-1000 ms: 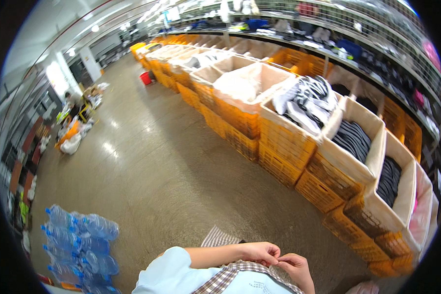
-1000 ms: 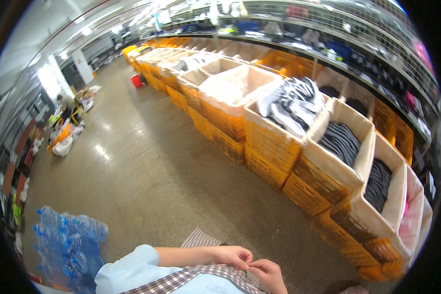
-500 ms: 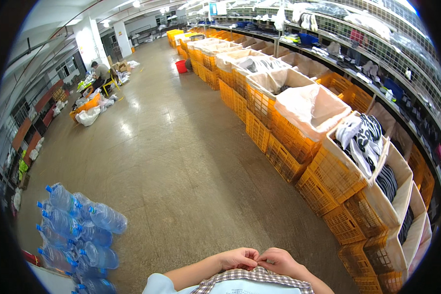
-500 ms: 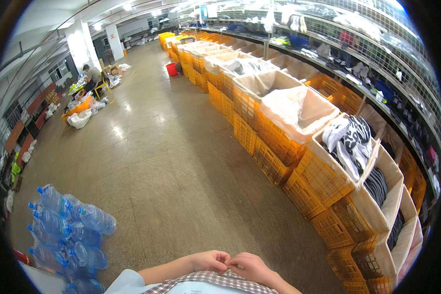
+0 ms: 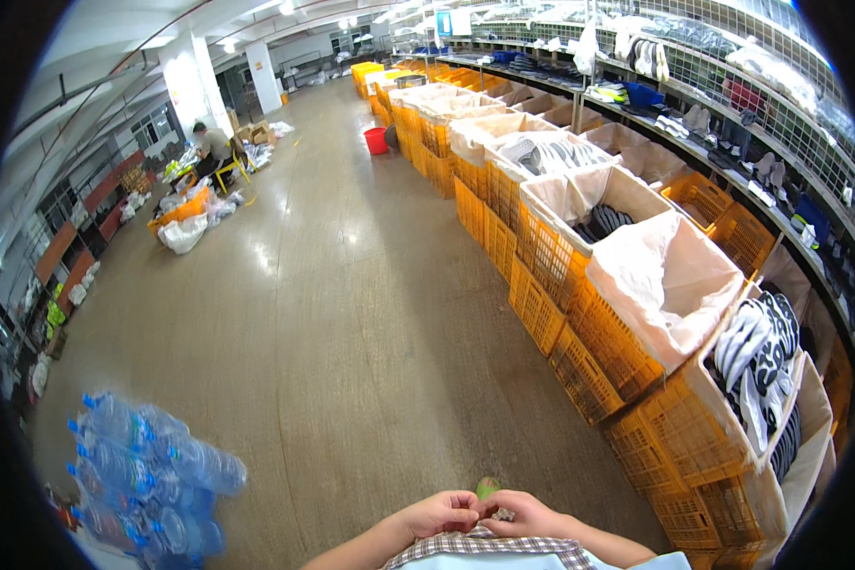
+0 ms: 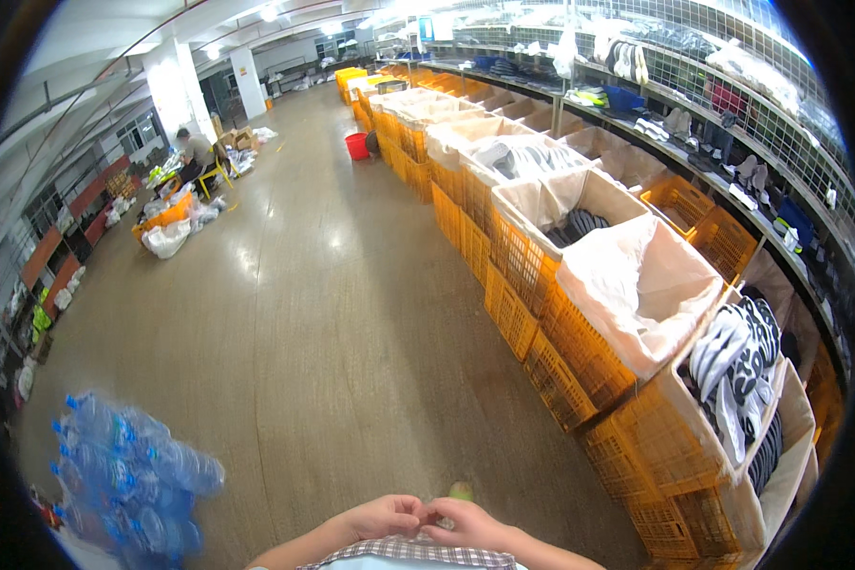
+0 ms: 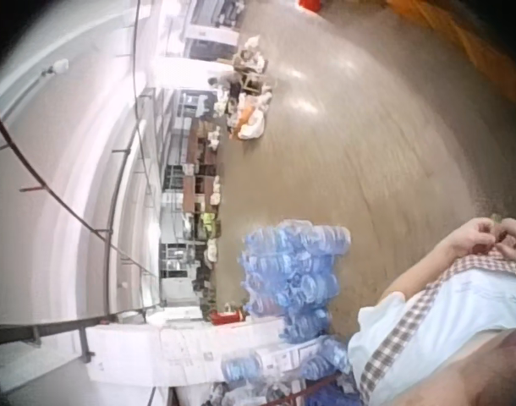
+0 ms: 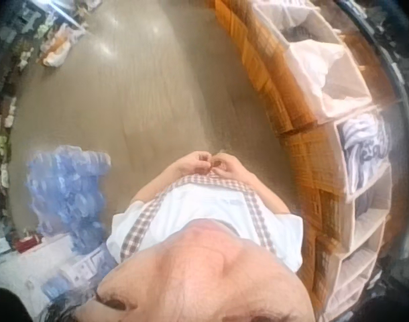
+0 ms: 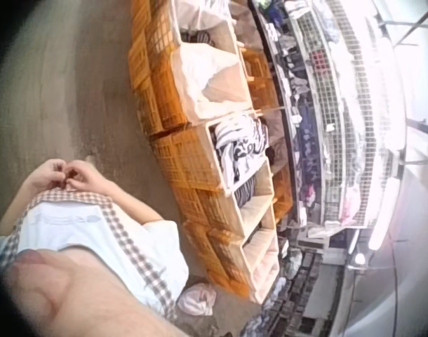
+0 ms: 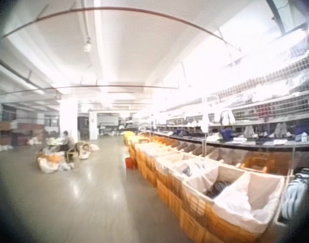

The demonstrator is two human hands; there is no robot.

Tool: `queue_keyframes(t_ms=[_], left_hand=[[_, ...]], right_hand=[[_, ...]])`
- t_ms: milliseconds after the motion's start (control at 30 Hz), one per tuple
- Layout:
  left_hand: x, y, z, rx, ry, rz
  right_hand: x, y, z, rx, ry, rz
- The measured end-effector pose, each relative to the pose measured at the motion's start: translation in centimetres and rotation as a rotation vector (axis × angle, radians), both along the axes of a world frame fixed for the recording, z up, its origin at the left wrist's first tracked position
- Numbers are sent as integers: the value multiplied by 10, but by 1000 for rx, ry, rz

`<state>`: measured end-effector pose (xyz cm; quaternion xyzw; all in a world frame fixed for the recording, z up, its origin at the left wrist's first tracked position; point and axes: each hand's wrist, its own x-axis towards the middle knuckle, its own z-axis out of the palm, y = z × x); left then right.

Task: The person walks through a warehouse and organizes slippers by color and type. They pick up white, pink, and black slippers from bins and shelves, inspect them, and place them back in designated areas.

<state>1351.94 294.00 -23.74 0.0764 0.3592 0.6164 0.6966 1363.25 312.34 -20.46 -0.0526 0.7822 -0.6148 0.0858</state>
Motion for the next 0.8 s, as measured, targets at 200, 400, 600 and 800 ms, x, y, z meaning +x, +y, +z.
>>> queue_keyframes(t_ms=[200,400,600,800], left_hand=[[-142,58,35,-155,285,285],[-299,77,-4,-121,145,472],[-513,105,9,-90,278,482],[-715,159,45,-91,346,450]], right_hand=[[-175,73,7,-129,96,110],[-373,107,-10,-329,-73,329],[-595,137,15,-252,-46,401],[-785,185,39,-299,-56,336]])
